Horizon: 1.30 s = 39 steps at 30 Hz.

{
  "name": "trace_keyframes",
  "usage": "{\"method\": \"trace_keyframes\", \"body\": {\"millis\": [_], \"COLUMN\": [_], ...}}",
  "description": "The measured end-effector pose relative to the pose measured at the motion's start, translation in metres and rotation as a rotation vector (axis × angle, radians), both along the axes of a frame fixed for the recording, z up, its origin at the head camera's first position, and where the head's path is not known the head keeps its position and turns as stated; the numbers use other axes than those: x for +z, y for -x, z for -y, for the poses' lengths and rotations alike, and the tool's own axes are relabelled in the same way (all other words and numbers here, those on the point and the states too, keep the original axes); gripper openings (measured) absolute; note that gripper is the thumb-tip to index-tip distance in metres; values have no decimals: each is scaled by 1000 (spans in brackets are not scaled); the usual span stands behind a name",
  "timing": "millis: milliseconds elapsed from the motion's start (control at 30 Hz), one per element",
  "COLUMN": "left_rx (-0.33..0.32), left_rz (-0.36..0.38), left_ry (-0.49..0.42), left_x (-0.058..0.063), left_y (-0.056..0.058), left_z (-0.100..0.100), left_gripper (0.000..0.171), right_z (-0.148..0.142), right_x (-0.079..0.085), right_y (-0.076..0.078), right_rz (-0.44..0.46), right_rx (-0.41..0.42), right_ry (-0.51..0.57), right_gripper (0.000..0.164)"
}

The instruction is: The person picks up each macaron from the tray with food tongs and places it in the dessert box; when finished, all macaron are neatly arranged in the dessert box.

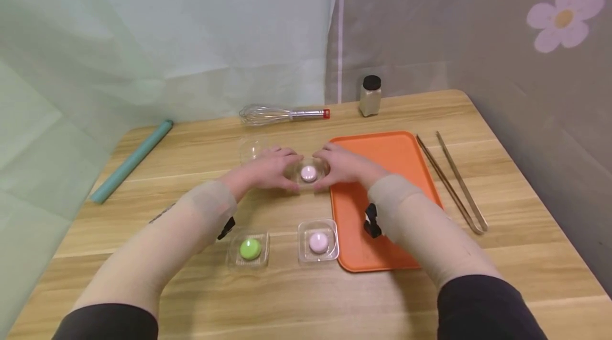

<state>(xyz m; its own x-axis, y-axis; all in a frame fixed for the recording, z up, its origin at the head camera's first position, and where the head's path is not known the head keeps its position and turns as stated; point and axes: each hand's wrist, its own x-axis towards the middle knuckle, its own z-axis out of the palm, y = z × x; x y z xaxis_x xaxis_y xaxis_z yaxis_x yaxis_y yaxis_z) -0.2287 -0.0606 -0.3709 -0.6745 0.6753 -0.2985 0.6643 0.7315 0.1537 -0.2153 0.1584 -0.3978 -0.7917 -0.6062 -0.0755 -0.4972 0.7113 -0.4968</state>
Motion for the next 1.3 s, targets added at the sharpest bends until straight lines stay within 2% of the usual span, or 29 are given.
{"method": "trace_keyframes", "body": {"millis": [367,633,1167,1300], "left_rx": [32,51,37,33], "left_rz": [-28,-19,-18,-18], "left_ry": [-40,-47,-67,-82], "left_x": [-1,-3,-1,-1], "left_y": [-2,0,-7,-7], "left_z": [-2,-2,-1,1], "left_gripper": [84,83,81,81], "right_z": [0,0,-4,-3], "right_x": [-1,-3,-1,2], "right_y": [2,1,-6,-7], "right_rz": [13,-10,-48,-31], "right_rx": [-14,1,30,20], "right_ry": [-23,-18,-28,-34], "right_gripper": [87,87,83,84]}}
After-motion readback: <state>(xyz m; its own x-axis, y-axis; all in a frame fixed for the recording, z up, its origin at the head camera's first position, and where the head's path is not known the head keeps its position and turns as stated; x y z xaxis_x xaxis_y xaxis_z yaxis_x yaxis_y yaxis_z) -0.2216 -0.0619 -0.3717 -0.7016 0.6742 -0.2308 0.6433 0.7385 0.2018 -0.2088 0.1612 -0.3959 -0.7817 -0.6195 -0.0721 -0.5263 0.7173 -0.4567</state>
